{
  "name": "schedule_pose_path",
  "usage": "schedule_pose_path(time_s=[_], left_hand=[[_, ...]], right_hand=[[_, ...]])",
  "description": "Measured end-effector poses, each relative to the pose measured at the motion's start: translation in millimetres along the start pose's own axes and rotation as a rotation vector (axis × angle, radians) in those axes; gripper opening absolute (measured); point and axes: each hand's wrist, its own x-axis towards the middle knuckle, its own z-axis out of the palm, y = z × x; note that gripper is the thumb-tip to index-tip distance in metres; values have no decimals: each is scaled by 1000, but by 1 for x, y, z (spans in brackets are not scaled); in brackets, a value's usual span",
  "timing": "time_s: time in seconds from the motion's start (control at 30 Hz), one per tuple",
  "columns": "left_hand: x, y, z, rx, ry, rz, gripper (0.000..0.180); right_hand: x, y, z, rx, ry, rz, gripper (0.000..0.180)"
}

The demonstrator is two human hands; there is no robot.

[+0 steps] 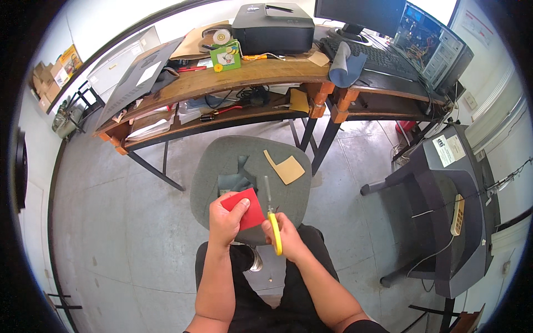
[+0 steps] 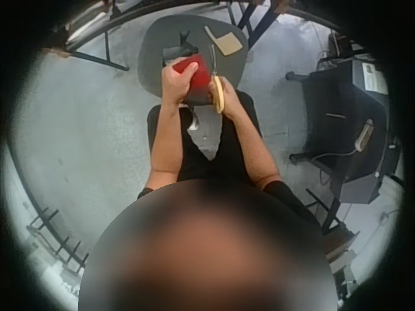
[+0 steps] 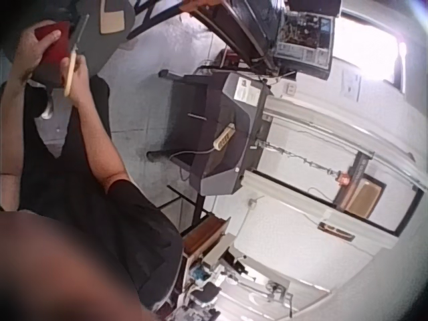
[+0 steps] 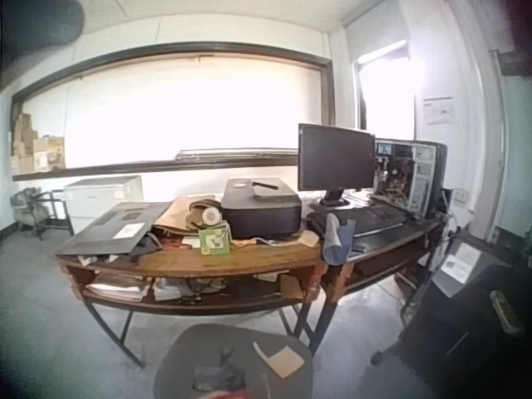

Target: Using scissors to cut shapes out of colored leather pieces at a workbench.

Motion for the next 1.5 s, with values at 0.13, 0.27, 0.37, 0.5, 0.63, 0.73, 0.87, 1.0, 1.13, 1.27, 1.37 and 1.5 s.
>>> schedule_pose_path(time_s=[0.13, 0.27, 0.37, 0.5, 0.63, 0.73, 0.87, 1.0, 1.13, 1.27, 1.37, 1.5], left_hand=[[10, -20, -14, -160, 110, -56, 15], [15, -26, -23, -527, 130, -80, 32], [16, -24, -24, -637, 92, -77, 42], [17, -33, -24, -701, 80, -34, 52], [18, -42, -17, -755, 88, 36, 51], [16, -44, -8, -711, 124, 31, 57], [13, -33, 0, -699, -7, 66, 58], [11, -38, -12, -622, -181, 30, 56], [15, -36, -20, -702, -149, -55, 55], [25, -48, -43, -593, -25, -188, 47], [35, -58, -60, -291, 25, -248, 37], [41, -82, -70, -268, 3, -290, 29]], right_hand=[[18, 7, -12, -473, 62, 46, 51], [34, 22, -19, -1071, 3, -140, 48], [47, 35, -17, -1167, -16, -267, 41], [66, 39, -18, -1186, 27, -330, 29], [80, 16, -7, -931, 11, -370, 32], [64, -33, 29, -21, 32, -185, 25], [70, -48, 35, 66, 73, -246, 14], [71, -59, 33, -24, 94, -333, 13], [71, -49, 32, 112, 56, -234, 14], [75, -41, 21, -1, -138, -79, 14], [86, -17, 13, -200, -255, -71, 14], [90, 0, 7, -134, -501, 76, 13]])
